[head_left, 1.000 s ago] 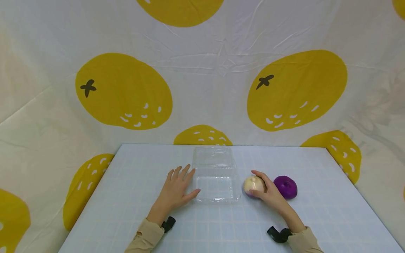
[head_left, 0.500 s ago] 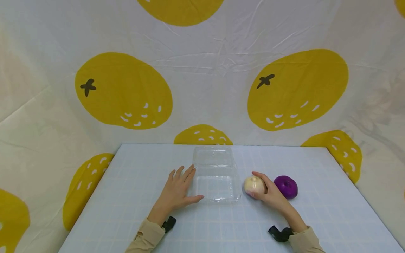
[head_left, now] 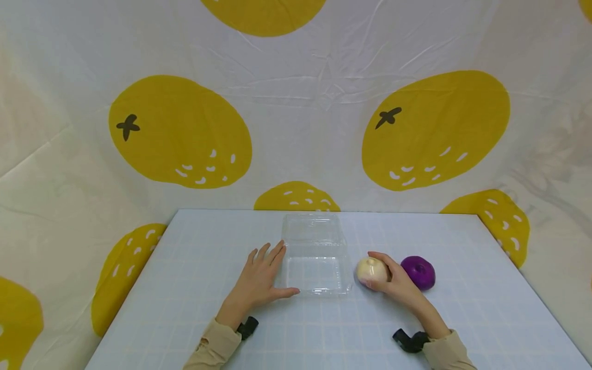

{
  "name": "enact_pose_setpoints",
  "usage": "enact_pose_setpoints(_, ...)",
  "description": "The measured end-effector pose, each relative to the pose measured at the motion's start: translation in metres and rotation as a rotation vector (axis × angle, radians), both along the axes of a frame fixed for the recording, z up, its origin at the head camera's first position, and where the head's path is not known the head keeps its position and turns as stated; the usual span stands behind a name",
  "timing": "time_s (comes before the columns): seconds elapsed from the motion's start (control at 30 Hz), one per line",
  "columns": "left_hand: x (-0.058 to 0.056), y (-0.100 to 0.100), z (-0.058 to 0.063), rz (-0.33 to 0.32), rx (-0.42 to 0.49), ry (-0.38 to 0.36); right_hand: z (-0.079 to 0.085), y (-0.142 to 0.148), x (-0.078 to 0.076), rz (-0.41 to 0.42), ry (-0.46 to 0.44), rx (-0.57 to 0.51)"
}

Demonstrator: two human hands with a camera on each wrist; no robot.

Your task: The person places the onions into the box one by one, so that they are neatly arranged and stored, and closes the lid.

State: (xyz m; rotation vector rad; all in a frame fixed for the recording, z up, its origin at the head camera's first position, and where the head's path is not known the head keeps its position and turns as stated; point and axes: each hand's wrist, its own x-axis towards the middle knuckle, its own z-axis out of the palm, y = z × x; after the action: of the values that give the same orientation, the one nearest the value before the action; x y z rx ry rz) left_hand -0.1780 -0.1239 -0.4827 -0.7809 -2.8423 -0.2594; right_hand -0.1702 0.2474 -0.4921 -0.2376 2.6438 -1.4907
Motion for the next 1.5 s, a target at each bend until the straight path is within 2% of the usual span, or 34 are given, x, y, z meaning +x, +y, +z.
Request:
enact_pose_setpoints(0.73, 0.002, 0.0, 0.003, 0.004, 0.018, -0.03, 0.002, 0.0, -0.001, -0.014, 0.004, 0.004)
enact_pose_setpoints(0.93, 0.002, 0.0, 0.002, -0.001, 0.044, -0.059, 0.003, -0.001, 0.0, -0.01, 0.019, 0.009)
enact_pose_setpoints(1.23, 0.001, 0.0, 0.0, -0.007, 0.07, -0.064, 0.007, -0.001, 0.001, -0.02, 0.036, -0.027)
enact_pose_setpoints(1.5, 0.001, 0.0, 0.001, -0.001, 0.057, -0.064, 0.016, -0.003, -0.002, -0.011, 0.036, -0.086)
